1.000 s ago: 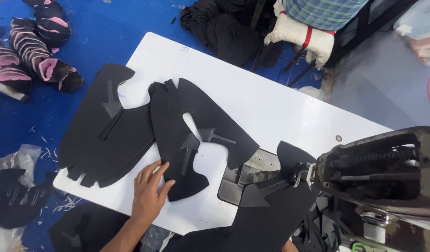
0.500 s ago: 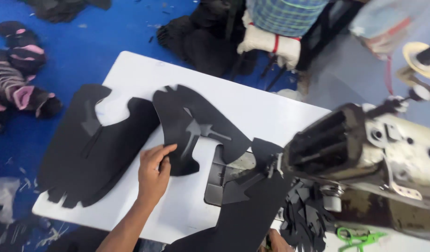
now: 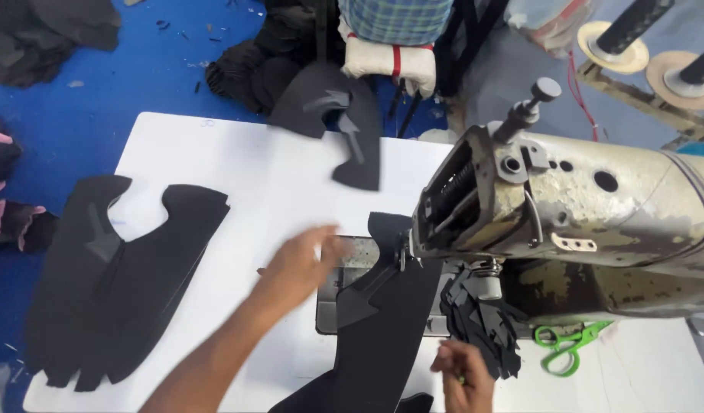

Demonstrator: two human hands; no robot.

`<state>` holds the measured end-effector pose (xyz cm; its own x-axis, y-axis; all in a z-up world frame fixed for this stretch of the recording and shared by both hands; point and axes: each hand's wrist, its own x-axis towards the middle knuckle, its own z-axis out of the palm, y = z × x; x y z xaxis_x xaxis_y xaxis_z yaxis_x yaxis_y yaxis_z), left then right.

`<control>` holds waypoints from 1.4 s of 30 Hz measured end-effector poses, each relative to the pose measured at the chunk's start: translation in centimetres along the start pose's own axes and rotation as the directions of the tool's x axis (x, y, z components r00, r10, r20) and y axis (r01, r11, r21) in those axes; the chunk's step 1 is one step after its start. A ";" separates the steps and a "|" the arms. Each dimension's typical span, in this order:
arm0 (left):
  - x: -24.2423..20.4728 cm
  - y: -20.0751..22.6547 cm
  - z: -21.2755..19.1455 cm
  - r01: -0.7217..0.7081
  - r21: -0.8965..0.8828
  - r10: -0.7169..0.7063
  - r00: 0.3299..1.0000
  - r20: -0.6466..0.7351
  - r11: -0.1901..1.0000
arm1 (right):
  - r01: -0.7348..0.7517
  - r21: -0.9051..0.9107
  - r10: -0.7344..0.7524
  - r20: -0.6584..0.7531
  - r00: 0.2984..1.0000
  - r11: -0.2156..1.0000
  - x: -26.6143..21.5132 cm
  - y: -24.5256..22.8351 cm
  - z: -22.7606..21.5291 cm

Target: The person sews black glove pieces using a sewing machine, aligning the fabric under the needle and guiding it through the stitching process. They repeatedly pick up glove parts, position them, and sew along the edges, occasionally using scissors to trim threads.

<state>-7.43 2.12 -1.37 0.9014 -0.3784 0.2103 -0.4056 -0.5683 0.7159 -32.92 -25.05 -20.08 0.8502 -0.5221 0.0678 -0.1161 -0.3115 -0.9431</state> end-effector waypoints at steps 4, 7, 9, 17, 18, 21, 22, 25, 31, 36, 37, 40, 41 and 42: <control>-3.1 3.4 0.7 0.460 -0.259 -0.222 0.756 0.615 0.849 | -0.124 -0.003 0.124 0.000 0.992 0.992 2.3 -14.2 -0.6; -5.5 4.9 2.2 0.482 -0.450 -0.144 0.786 0.602 0.752 | -0.143 -0.160 0.182 0.271 0.945 0.977 5.1 -20.6 -1.6; -5.7 6.4 1.7 0.510 -0.450 -0.171 0.778 0.604 0.733 | -0.185 -0.182 0.240 0.359 0.902 0.966 7.0 -22.4 -1.3; -8.6 6.4 2.7 0.572 -0.450 -0.299 0.785 0.542 0.685 | -0.263 -0.189 0.322 0.445 0.836 0.946 8.5 -22.0 -1.4; -8.7 6.3 3.0 0.579 -0.498 -0.288 0.789 0.543 0.645 | -0.240 -0.186 0.299 0.446 0.844 0.953 8.6 -21.8 -1.5; -9.4 6.2 4.3 0.579 -0.582 -0.271 0.802 0.533 0.570 | -0.222 -0.191 0.283 0.410 0.867 0.956 8.9 -21.9 -1.6; -9.7 6.2 4.7 0.573 -0.618 -0.267 0.811 0.520 0.538 | -0.226 -0.197 0.287 0.374 0.882 0.954 9.0 -22.1 -1.6; -10.4 6.9 5.7 0.532 -0.624 -0.280 0.842 0.461 0.572 | -0.040 -0.236 0.123 0.349 0.929 0.971 9.6 -21.4 -2.2; -10.5 7.8 5.9 0.481 -0.579 -0.326 0.876 0.357 0.659 | 0.054 -0.245 0.034 0.342 0.939 0.968 9.7 -21.1 -2.5; -10.4 7.2 6.2 0.454 -0.569 -0.305 0.889 0.342 0.686 | 0.127 -0.264 -0.039 0.317 0.948 0.956 10.0 -20.8 -2.2; -10.3 7.2 6.2 0.440 -0.570 -0.294 0.896 0.333 0.694 | 0.111 -0.273 -0.026 0.298 0.954 0.956 10.1 -20.8 -2.1; -10.1 6.9 6.5 0.446 -0.549 -0.305 0.893 0.331 0.707 | 0.044 -0.256 0.029 0.275 0.961 0.966 10.4 -21.0 -2.0; -10.0 6.8 6.7 0.443 -0.553 -0.302 0.894 0.331 0.706 | 0.046 -0.260 0.028 0.272 0.962 0.964 10.5 -20.9 -1.9; -9.9 6.6 6.9 0.425 -0.553 -0.299 0.903 0.308 0.717 | 0.068 -0.233 -0.004 0.265 0.964 0.970 10.7 -20.7 -1.8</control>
<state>-20.06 -2.96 -3.31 0.8888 -0.3970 -0.2290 0.1766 -0.1643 0.9705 -22.34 -25.60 0.76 0.9564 -0.2915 -0.0171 -0.1742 -0.5229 -0.8344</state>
